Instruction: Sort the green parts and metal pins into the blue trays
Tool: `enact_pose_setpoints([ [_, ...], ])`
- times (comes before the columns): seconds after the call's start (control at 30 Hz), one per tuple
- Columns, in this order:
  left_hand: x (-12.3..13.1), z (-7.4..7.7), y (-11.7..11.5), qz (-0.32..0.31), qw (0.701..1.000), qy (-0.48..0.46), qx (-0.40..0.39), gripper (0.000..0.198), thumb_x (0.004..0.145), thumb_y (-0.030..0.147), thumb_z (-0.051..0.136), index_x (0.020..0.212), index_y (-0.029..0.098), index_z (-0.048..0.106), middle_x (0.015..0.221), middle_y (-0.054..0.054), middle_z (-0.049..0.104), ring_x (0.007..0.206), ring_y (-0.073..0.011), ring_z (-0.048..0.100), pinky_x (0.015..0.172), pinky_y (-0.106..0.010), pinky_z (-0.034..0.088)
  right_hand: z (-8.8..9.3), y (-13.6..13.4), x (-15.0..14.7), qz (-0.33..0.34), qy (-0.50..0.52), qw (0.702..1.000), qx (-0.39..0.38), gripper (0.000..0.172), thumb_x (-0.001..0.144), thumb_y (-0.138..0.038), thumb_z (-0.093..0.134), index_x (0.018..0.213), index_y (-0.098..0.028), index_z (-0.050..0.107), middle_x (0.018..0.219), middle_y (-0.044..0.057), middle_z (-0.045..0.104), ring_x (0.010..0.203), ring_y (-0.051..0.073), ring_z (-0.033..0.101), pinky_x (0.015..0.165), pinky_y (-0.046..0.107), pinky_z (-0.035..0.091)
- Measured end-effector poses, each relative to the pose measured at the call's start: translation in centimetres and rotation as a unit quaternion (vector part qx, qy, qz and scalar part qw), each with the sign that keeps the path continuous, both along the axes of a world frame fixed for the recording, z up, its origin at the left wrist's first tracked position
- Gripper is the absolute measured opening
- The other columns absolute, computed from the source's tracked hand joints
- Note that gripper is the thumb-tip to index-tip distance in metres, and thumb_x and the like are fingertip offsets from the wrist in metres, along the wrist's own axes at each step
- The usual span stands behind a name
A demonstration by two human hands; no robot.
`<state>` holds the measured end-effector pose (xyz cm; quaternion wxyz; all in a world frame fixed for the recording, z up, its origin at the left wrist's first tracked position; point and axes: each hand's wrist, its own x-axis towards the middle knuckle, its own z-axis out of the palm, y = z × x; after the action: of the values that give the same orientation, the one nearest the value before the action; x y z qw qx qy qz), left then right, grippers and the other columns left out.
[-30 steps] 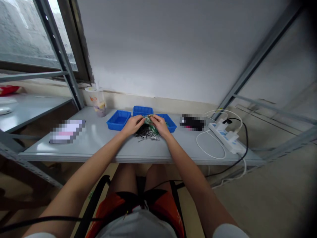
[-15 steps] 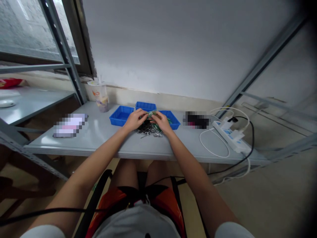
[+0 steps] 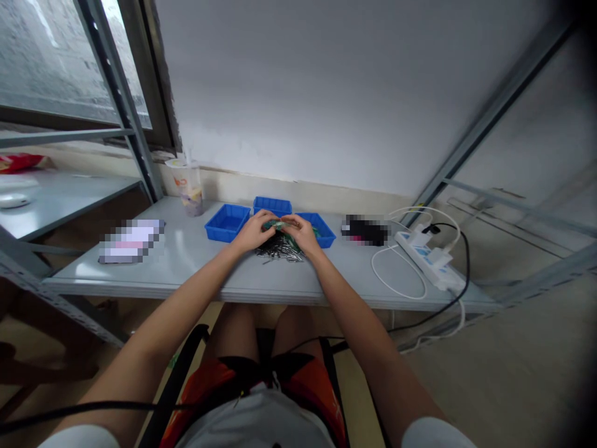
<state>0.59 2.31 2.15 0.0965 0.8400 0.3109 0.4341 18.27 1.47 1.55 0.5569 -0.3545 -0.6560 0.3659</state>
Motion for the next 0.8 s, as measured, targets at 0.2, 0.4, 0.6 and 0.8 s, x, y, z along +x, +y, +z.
enact_pose_setpoints([
  [0.2, -0.1, -0.2, 0.4, -0.016, 1.0, 0.016, -0.006, 0.036, 0.082, 0.014, 0.042, 0.111, 0.017, 0.063, 0.107, -0.007, 0.066, 0.096, -0.0188, 0.06, 0.086, -0.033, 0.047, 0.0, 0.0, 0.0, -0.004, -0.005, 1.0, 0.01, 0.03, 0.064, -0.04, 0.07, 0.085, -0.019, 0.064, 0.09, 0.003, 0.067, 0.088, 0.019, 0.062, 0.083, 0.035, 0.049],
  [0.4, -0.2, -0.3, 0.6, -0.01, 1.0, 0.017, 0.006, 0.033, 0.084, 0.016, 0.042, 0.11, 0.017, 0.063, 0.102, -0.007, 0.066, 0.093, -0.0187, 0.059, 0.087, -0.034, 0.045, -0.1, 0.3, -0.1, -0.007, 0.014, 1.0, -0.019, 0.032, 0.063, -0.043, 0.07, 0.084, -0.019, 0.063, 0.085, 0.003, 0.068, 0.083, 0.019, 0.063, 0.074, 0.033, 0.052],
  [0.6, -0.2, -0.1, 0.5, -0.003, 1.0, 0.024, 0.013, 0.026, 0.088, 0.025, 0.043, 0.095, 0.014, 0.065, 0.096, -0.008, 0.063, 0.087, -0.0176, 0.058, 0.078, -0.029, 0.046, -0.7, 0.8, 0.1, -0.018, -0.008, 0.999, -0.026, 0.029, 0.066, -0.042, 0.067, 0.084, -0.02, 0.063, 0.077, 0.002, 0.067, 0.078, 0.019, 0.065, 0.065, 0.03, 0.053],
  [0.8, -0.3, -0.1, 0.7, 0.02, 0.999, 0.039, 0.018, 0.031, 0.091, 0.033, 0.043, 0.082, 0.014, 0.065, 0.079, -0.005, 0.063, 0.073, -0.0156, 0.057, 0.069, -0.027, 0.044, -1.2, 0.9, 0.3, -0.035, -0.066, 0.997, 0.021, 0.026, 0.072, -0.043, 0.062, 0.084, -0.02, 0.065, 0.074, 0.001, 0.066, 0.068, 0.017, 0.062, 0.062, 0.029, 0.051],
])
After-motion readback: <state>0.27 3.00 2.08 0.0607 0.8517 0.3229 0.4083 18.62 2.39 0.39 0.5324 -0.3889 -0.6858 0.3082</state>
